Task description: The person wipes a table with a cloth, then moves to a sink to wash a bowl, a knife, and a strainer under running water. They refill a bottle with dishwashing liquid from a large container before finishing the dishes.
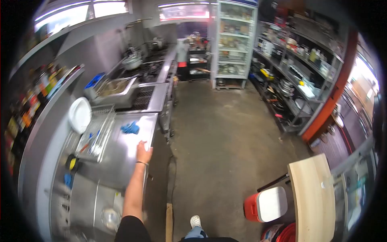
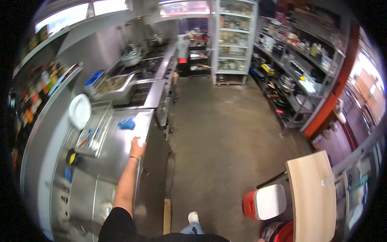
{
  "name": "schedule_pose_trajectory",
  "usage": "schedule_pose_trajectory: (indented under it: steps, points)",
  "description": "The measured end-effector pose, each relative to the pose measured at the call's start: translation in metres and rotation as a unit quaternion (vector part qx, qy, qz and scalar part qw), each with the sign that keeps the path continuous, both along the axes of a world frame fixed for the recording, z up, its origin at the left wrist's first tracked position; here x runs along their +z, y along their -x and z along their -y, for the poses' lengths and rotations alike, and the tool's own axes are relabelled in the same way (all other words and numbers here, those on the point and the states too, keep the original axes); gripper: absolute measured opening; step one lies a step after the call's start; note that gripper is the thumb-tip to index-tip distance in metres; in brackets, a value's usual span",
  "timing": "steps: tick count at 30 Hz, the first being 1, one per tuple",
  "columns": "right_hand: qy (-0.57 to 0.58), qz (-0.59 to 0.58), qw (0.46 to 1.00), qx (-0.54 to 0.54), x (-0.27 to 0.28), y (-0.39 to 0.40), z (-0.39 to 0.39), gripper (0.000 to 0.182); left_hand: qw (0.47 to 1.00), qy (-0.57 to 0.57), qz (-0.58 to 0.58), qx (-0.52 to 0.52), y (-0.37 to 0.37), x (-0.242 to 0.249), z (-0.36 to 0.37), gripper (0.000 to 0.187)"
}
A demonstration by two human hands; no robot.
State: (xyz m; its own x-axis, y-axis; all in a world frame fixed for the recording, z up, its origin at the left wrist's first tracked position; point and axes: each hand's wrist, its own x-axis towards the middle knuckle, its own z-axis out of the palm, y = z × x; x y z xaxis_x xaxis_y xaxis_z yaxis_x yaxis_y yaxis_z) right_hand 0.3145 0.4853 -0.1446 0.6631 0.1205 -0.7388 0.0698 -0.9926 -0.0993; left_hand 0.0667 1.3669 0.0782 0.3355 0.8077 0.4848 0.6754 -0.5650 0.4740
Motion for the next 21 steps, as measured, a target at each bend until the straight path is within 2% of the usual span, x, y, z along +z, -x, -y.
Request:
schedule_pose_trajectory:
  steps: [1,3,5,6,7,8,10,12,14,16,18,19,20,21]
  points:
    - [0.006,0.018,0.999,0.029,0.003,0.0,-0.019,0.024,0.998,0.045,-0.024,0.023,0.001,-0.016,-0.048,0.048]
    - [-0.014,0.051,0.997,0.05,0.003,-0.002,-0.057,0.028,0.996,0.014,-0.075,0.038,0.005,-0.035,-0.115,0.06]
    - [-0.052,-0.005,0.997,-0.065,0.08,0.006,-0.127,0.025,0.981,0.044,-0.172,0.079,0.008,-0.043,-0.164,0.066]
    - [-0.06,0.039,0.997,-0.001,0.087,0.006,-0.146,0.026,0.97,0.055,-0.214,0.097,0.007,-0.046,-0.18,0.066]
    - [-0.064,0.081,0.993,0.062,0.094,0.009,-0.158,0.028,0.976,0.081,-0.182,0.085,0.013,-0.06,-0.203,0.065]
    - [-0.082,0.077,0.993,0.038,0.117,0.012,-0.177,0.027,0.98,0.109,-0.151,0.074,0.01,-0.076,-0.217,0.065]
    - [-0.118,0.079,0.99,0.0,0.15,0.015,-0.207,0.028,0.966,0.108,-0.177,0.156,-0.001,-0.067,-0.209,0.059]
    - [-0.133,0.084,0.987,-0.038,0.159,0.02,-0.213,0.028,0.959,0.027,-0.216,0.179,0.002,-0.083,-0.236,0.044]
    - [-0.129,0.087,0.986,-0.054,0.159,0.026,-0.211,0.03,0.967,0.053,-0.188,0.166,0.006,-0.089,-0.251,0.028]
    - [-0.109,0.095,0.988,-0.059,0.158,0.03,-0.212,0.03,0.957,0.054,-0.239,0.153,-0.007,-0.066,-0.226,0.021]
    - [-0.103,0.091,0.99,-0.043,0.16,0.03,-0.215,0.03,0.948,0.102,-0.272,0.128,-0.029,-0.049,-0.199,0.022]
    - [-0.118,0.08,0.989,-0.046,0.164,0.03,-0.221,0.03,0.956,0.099,-0.263,0.081,-0.042,-0.029,-0.167,0.023]
    - [-0.163,0.096,0.981,-0.041,0.167,0.029,-0.227,0.03,0.963,0.098,-0.251,0.031,-0.062,-0.023,-0.137,0.023]
    - [-0.2,0.102,0.974,-0.039,0.168,0.025,-0.235,0.029,0.978,0.085,-0.189,0.016,-0.076,-0.04,-0.126,0.026]
